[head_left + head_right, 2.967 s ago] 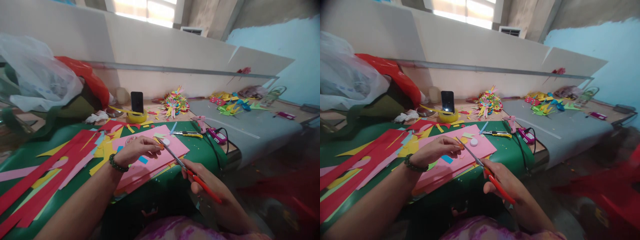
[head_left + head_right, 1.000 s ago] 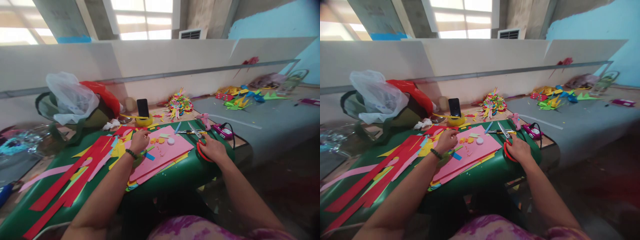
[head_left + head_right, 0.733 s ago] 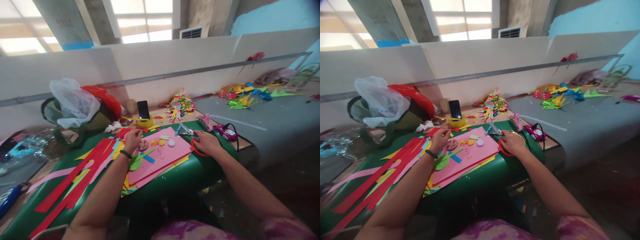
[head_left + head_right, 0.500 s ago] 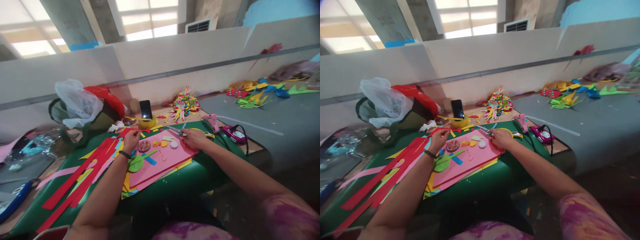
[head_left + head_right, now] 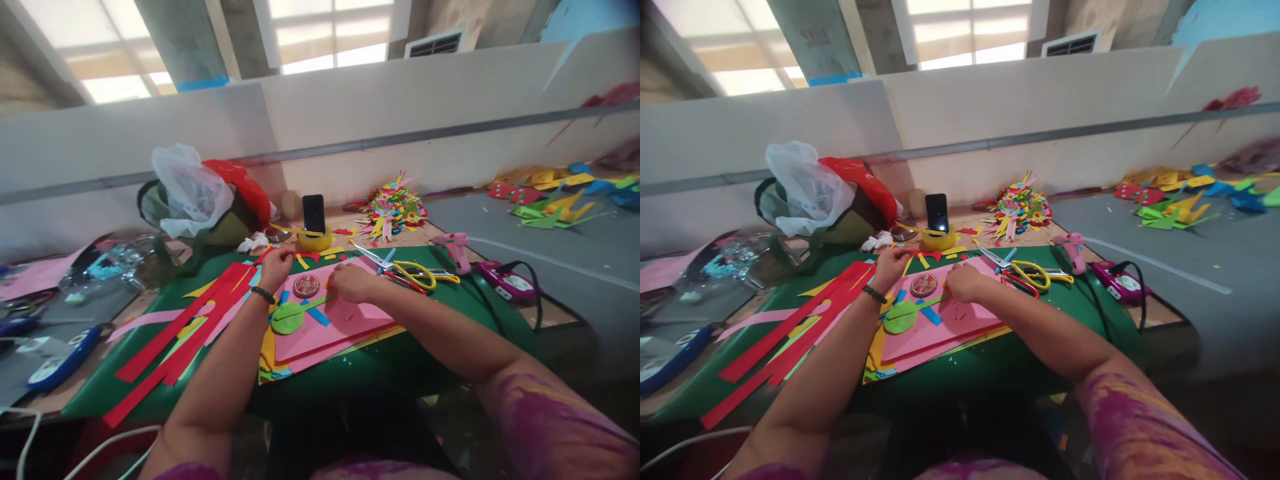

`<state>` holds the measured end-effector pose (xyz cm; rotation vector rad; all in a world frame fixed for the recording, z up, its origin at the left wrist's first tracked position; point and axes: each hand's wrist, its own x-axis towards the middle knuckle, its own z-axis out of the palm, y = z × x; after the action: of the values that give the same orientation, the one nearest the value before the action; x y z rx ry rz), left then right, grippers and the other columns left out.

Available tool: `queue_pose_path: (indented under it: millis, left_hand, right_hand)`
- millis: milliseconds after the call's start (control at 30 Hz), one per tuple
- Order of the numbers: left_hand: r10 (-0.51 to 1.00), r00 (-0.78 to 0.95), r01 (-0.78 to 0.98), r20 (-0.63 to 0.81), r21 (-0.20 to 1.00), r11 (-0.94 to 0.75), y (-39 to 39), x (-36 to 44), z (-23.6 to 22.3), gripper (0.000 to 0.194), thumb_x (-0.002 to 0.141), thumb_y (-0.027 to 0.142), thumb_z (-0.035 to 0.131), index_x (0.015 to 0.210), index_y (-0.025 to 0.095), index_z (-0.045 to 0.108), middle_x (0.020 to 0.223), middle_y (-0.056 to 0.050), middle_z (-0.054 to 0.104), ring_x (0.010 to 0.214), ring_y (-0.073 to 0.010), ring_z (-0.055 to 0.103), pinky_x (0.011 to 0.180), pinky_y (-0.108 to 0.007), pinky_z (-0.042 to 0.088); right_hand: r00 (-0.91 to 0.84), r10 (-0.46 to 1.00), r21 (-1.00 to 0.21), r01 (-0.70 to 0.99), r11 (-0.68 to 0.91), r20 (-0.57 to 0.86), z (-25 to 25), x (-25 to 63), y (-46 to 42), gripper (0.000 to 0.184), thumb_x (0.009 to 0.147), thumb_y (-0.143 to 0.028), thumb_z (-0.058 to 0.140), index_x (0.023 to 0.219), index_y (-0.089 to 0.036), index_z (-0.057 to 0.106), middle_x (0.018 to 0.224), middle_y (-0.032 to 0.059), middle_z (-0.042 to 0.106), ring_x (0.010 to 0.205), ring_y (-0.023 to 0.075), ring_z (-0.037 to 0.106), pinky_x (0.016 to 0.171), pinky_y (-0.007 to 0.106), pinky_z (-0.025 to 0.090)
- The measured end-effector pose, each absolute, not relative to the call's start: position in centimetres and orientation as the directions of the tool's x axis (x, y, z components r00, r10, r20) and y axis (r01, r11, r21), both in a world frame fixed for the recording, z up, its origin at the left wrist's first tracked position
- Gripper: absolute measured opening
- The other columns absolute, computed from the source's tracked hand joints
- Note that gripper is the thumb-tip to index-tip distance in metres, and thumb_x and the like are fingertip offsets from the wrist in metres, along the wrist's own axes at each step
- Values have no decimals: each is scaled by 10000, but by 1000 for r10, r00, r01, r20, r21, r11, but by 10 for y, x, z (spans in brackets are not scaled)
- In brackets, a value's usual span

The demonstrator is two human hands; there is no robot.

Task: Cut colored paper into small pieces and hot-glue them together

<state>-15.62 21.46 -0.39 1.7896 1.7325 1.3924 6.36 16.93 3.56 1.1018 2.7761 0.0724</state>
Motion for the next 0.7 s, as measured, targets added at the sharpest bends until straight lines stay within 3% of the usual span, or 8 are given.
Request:
queue_pose_path:
  millis: [200,400,567,700]
  left_hand:
    - [861,-313,401,400,878,-262,214,-184,20,228,699,248,563,809,150,737,714,-33,714,686,-163,639,668,-271,519]
    - [878,-365,218,310,945,-243,208,-197,35,300,678,285,608,908,119,706,780,-59,710,663,-129,640,617,-235,492]
    - [907,-347,67,238,971,-229,203,-190,37,229,679,251,639,857,122,703,724,-30,686,604,-93,596,556,-193,432]
    - [919,-313,111,239,970,-215,200,-184,39,187,702,253,648,835,129,694,727,-26,684,602,-91,578,559,-195,420]
  right_hand:
    - [-573,820,171,809,562,13,34,89,190,264,885,-75,488,950,-61,744,1048,221,707,1063,317,605,843,363,460]
    - [-553,824,101,833,544,125,46,93,193,328,980,-345,474,988,-139,729,1055,138,708,1057,281,584,796,320,443]
    - [-807,587,-9,588,809,72,28,79,177,258,960,-334,549,1066,-180,728,1035,89,717,1000,229,576,800,284,409]
    - [-902,432,35,432,901,-12,9,59,160,252,991,-260,490,1063,-161,710,1078,108,701,959,229,554,753,292,402]
